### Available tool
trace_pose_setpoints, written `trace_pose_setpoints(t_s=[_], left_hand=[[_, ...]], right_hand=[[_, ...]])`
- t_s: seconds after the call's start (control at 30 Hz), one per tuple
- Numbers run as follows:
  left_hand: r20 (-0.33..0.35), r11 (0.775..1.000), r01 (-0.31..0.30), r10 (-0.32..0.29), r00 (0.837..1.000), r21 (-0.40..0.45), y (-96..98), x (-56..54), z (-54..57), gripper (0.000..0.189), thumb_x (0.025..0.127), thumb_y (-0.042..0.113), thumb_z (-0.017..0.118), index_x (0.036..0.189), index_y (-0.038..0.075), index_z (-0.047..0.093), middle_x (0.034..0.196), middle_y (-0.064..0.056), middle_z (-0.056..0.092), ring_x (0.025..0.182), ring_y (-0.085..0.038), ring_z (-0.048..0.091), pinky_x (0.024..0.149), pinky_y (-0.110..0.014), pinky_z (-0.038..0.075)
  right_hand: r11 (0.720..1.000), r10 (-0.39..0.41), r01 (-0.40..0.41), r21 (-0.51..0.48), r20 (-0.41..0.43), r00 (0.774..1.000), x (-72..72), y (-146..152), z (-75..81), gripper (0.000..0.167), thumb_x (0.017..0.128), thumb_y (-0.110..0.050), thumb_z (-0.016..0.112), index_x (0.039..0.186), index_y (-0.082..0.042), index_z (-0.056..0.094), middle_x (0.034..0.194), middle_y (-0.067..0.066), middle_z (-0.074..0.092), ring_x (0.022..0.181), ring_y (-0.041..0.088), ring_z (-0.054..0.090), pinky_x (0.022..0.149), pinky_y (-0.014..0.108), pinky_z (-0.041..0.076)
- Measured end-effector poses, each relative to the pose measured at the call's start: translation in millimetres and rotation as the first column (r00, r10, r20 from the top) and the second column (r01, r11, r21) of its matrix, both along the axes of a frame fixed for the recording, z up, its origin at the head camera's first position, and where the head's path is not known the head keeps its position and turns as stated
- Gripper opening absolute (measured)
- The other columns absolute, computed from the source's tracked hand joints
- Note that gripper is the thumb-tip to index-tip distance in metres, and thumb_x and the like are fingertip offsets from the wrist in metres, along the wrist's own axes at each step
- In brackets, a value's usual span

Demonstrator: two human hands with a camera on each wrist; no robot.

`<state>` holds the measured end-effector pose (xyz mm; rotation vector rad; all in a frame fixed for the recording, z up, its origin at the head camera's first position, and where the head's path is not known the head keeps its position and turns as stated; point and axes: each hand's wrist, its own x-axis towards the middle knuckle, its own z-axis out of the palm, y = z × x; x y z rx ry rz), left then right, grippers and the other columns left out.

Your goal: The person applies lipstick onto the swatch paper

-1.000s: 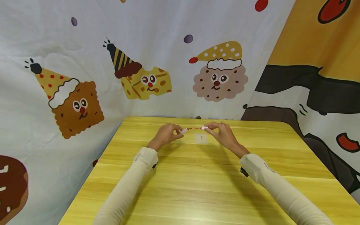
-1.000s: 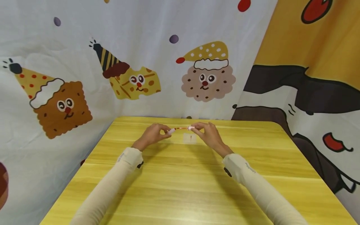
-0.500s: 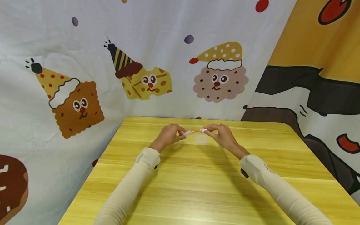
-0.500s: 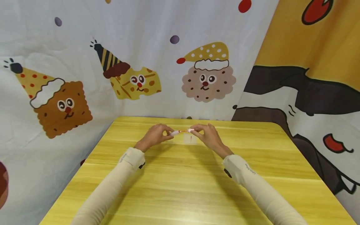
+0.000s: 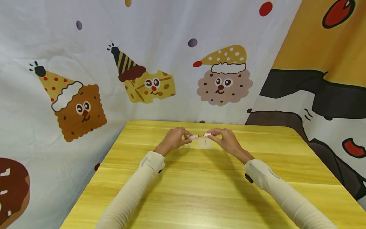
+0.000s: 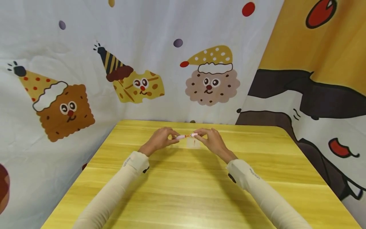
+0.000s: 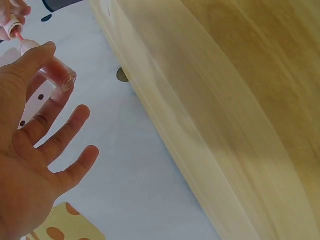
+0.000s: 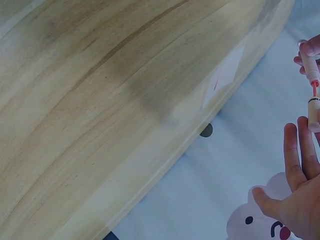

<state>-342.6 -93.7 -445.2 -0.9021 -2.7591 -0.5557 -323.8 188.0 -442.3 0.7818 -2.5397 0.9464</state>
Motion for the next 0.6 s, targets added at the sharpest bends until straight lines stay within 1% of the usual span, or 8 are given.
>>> trace_pose_setpoints(t_s=[0.1,0.2,0.3,0.43,0.53,0.6], left_hand=[[0.0,1.0,-0.001,0.001,1.0,-0.01,1.4,1.0,-0.5,0.026,0.095,0.038,0.078,0.117,0.024,0.081,0.094,0.007,0.072,0.081,-0.012,0.063,0.07,-0.031,0.053],[0.003,1.0,-0.005,0.005,1.0,-0.015,1.5,1.8,-2.0,0.026,0.095,0.04,0.078,0.117,0.026,0.081,0.094,0.008,0.071,0.078,-0.009,0.062,0.068,-0.029,0.052],[0.007,1.0,-0.004,0.004,1.0,-0.008,1.7,1.8,-4.0,0.026,0.094,0.038,0.079,0.117,0.026,0.081,0.094,0.008,0.071,0.076,-0.008,0.061,0.067,-0.028,0.051],[0.007,1.0,0.003,-0.003,1.0,-0.005,3.0,1.1,-5.0,0.027,0.093,0.039,0.079,0.117,0.026,0.081,0.093,0.008,0.071,0.076,-0.007,0.06,0.066,-0.028,0.051],[0.011,1.0,0.005,-0.005,1.0,0.001,4.6,0.9,-3.1,0.028,0.093,0.04,0.079,0.117,0.026,0.081,0.092,0.009,0.07,0.074,-0.007,0.06,0.065,-0.028,0.051],[0.013,1.0,0.006,-0.006,1.0,0.006,5.9,1.0,-1.5,0.027,0.093,0.04,0.08,0.116,0.026,0.081,0.091,0.009,0.069,0.073,-0.007,0.059,0.064,-0.027,0.05]], right_hand=[[1.0,-0.002,0.002,-0.003,0.013,1.0,0.8,0.1,-1.4,0.025,0.099,-0.029,0.073,0.12,-0.014,0.079,0.105,0.003,0.079,0.079,0.015,0.073,0.057,0.029,0.048],[1.0,-0.008,0.009,-0.005,0.037,0.999,2.1,0.4,-2.0,0.025,0.099,-0.029,0.074,0.12,-0.016,0.079,0.106,0.002,0.079,0.083,0.016,0.074,0.058,0.029,0.048],[1.0,-0.007,0.007,-0.01,0.054,0.999,3.5,1.2,-2.3,0.024,0.099,-0.028,0.074,0.119,-0.016,0.079,0.106,0.002,0.079,0.087,0.019,0.075,0.059,0.028,0.048],[1.0,0.005,-0.004,-0.016,0.056,0.998,3.9,2.7,-3.1,0.025,0.098,-0.024,0.075,0.119,-0.013,0.078,0.106,0.006,0.079,0.093,0.025,0.075,0.05,0.027,0.041],[1.0,0.01,-0.009,-0.022,0.052,0.999,2.8,3.3,-3.5,0.025,0.097,-0.023,0.076,0.12,-0.011,0.078,0.105,0.006,0.079,0.093,0.026,0.075,0.046,0.028,0.036],[1.0,0.015,-0.014,-0.024,0.053,0.998,2.0,3.2,-3.7,0.026,0.098,-0.024,0.076,0.12,-0.011,0.078,0.106,0.006,0.079,0.094,0.024,0.075,0.051,0.027,0.043]])
